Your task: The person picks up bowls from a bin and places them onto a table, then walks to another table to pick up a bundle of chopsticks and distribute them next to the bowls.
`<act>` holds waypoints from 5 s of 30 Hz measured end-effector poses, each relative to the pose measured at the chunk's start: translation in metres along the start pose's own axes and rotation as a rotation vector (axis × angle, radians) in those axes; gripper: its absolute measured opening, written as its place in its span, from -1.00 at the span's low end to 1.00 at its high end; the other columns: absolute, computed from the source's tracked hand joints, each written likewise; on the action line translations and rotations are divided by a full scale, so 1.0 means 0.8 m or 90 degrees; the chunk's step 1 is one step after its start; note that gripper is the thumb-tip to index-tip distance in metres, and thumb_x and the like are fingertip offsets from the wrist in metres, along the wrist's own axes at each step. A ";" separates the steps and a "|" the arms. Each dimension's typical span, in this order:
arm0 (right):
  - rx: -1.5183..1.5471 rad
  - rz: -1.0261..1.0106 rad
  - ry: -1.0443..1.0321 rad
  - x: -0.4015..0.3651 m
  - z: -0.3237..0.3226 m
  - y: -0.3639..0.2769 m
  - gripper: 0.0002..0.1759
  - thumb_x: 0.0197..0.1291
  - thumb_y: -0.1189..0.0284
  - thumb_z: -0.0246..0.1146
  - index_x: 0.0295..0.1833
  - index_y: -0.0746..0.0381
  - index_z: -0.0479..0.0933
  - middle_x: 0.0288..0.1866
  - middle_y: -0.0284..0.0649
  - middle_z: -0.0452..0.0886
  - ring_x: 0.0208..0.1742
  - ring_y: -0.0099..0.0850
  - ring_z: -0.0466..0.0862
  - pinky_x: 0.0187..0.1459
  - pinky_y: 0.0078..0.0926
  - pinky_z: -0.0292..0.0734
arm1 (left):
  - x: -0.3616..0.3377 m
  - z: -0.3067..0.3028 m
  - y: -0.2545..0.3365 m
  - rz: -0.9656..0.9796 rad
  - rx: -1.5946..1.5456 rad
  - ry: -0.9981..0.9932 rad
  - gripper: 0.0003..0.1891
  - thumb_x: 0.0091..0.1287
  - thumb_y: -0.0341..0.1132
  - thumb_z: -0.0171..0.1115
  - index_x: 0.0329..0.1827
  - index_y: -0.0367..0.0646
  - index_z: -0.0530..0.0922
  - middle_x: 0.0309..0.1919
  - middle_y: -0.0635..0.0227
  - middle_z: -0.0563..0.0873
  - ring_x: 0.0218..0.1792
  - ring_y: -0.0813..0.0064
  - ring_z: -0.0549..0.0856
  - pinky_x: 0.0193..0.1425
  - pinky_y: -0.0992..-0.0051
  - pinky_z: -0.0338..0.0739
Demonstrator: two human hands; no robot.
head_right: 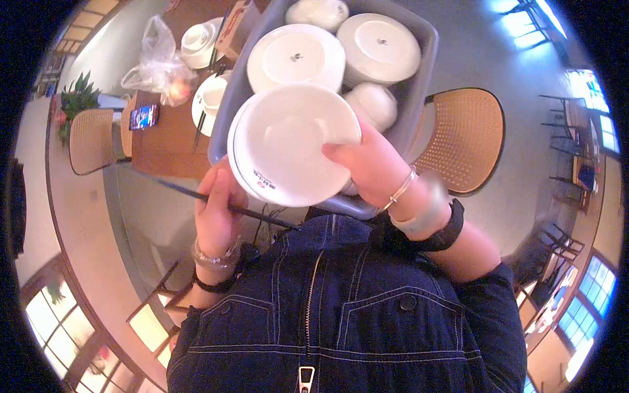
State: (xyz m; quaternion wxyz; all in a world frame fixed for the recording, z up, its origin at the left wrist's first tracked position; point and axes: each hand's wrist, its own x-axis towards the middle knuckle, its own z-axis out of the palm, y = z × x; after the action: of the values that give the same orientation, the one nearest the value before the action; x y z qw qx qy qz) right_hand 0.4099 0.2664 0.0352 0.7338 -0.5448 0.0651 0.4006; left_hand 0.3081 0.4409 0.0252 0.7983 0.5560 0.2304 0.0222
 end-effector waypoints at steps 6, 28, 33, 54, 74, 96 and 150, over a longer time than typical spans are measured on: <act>0.115 -0.055 0.010 -0.096 -0.052 -0.031 -0.57 0.01 0.64 0.11 0.06 0.34 0.28 -0.05 -0.15 0.45 -0.05 -0.36 0.50 0.00 -0.39 0.42 | -0.037 0.071 0.018 0.114 0.081 -0.112 -0.58 0.29 -0.17 -0.09 -0.04 -0.43 0.37 -0.67 0.67 0.26 -0.65 0.82 0.19 -0.60 0.76 0.00; 0.269 -0.369 0.165 -0.537 -0.436 0.077 -0.37 -0.05 0.62 0.07 0.22 0.24 0.12 0.11 -0.23 0.35 0.11 -0.46 0.34 0.15 -0.46 0.21 | -0.199 0.546 -0.191 0.008 0.204 -0.474 -0.70 0.28 -0.23 -0.06 -0.61 -0.14 0.36 -0.76 0.57 0.34 -0.69 0.78 0.29 -0.63 0.74 0.14; 0.356 -0.371 0.219 -0.604 -0.480 0.109 -0.36 -0.09 0.61 0.08 0.21 0.28 0.12 0.12 -0.21 0.34 0.12 -0.46 0.33 0.17 -0.45 0.18 | -0.201 0.644 -0.251 0.094 0.376 -0.654 -0.69 0.28 -0.19 -0.05 -0.60 -0.14 0.39 -0.78 0.56 0.35 -0.76 0.78 0.25 -0.73 0.73 0.08; 0.282 -0.435 0.486 -0.680 -0.872 -0.065 -0.42 0.06 0.51 0.12 0.22 0.26 0.11 0.11 -0.26 0.33 0.09 -0.52 0.32 0.13 -0.49 0.23 | -0.054 1.205 -0.354 -0.740 0.392 -1.026 -0.81 0.33 -0.26 -0.15 -0.35 -0.13 0.38 -0.63 0.47 0.41 -0.79 0.78 0.16 -0.76 0.75 0.06; 0.279 -0.546 0.508 -0.938 -1.427 -0.158 -0.41 0.02 0.55 0.08 0.22 0.27 0.10 0.11 -0.22 0.31 0.13 -0.48 0.30 0.15 -0.50 0.18 | -0.251 1.777 -0.636 -0.707 0.443 -1.020 -0.73 0.26 -0.23 -0.16 -0.60 -0.07 0.32 -0.65 0.45 0.42 -0.55 0.62 0.46 -0.44 0.58 0.38; 0.091 -0.595 0.754 -1.197 -2.075 -0.350 -0.34 -0.11 0.69 -0.08 0.23 0.22 0.06 0.11 -0.17 0.29 0.16 -0.43 0.26 0.16 -0.49 0.16 | -0.341 2.517 -0.870 -0.977 0.478 -1.031 -0.74 0.27 -0.20 -0.15 -0.56 -0.07 0.33 -0.61 0.43 0.45 -0.49 0.59 0.49 -0.38 0.56 0.40; -0.056 -0.464 1.431 -2.003 -3.159 -0.407 -0.70 0.07 0.41 -0.01 -0.06 0.27 0.35 -0.46 -0.05 0.53 -0.42 -0.17 0.56 -0.34 -0.31 0.44 | -0.933 3.706 -1.440 -1.267 0.720 -1.158 -0.63 0.25 0.01 -0.09 -0.16 -0.14 0.35 -0.28 0.28 0.48 -0.27 0.40 0.50 -0.24 0.42 0.45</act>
State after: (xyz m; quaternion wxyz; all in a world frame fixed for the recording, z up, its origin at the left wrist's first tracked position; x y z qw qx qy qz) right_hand 0.4114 -2.7420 0.1257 0.3164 -0.6027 0.5011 -0.5343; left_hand 0.5517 -2.8169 0.0641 0.0305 0.2254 -0.0840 -0.9702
